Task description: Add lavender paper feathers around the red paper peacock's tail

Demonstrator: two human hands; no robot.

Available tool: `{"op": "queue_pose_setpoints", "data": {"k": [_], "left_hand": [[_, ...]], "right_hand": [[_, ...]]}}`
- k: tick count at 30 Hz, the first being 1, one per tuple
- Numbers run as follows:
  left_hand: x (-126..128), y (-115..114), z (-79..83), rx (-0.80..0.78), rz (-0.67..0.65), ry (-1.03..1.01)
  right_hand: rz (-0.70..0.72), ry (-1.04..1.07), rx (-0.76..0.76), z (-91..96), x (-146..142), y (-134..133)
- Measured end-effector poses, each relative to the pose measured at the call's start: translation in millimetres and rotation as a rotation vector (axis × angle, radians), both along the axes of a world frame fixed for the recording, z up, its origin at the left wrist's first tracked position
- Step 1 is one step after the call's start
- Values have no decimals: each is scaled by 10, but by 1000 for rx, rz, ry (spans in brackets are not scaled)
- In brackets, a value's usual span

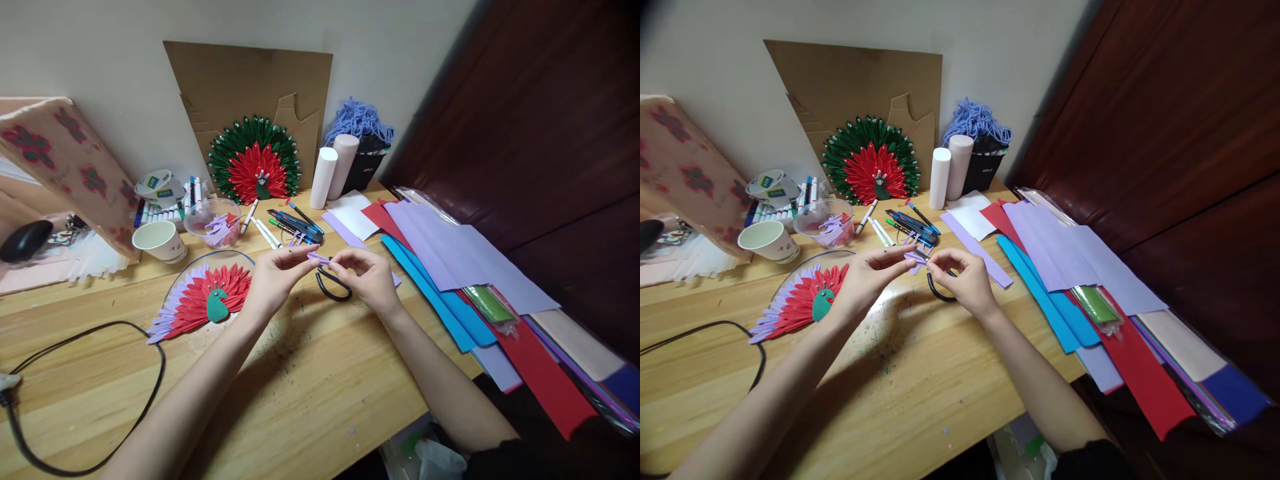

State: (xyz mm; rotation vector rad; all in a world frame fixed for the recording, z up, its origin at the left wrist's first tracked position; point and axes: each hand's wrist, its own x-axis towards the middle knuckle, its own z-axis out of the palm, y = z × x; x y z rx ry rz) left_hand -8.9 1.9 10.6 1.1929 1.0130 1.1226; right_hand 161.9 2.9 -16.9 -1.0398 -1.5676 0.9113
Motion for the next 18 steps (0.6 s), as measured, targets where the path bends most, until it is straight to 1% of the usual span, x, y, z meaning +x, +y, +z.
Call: {"op": "queue_pose_setpoints", "data": {"k": [5,12,15,18], "left_hand": [[20,-18,12,49,-9,51],[28,0,0,-62,-11,50],[17,8,0,-93,-5,38],[12,10,-2,-111,1,26]], "right_hand": [[18,67,-37,-3,3,9],[35,29,-13,-6,1,7],[11,21,57,5,-16,-14],[-33,-54,200,25,-37,-49]]}}
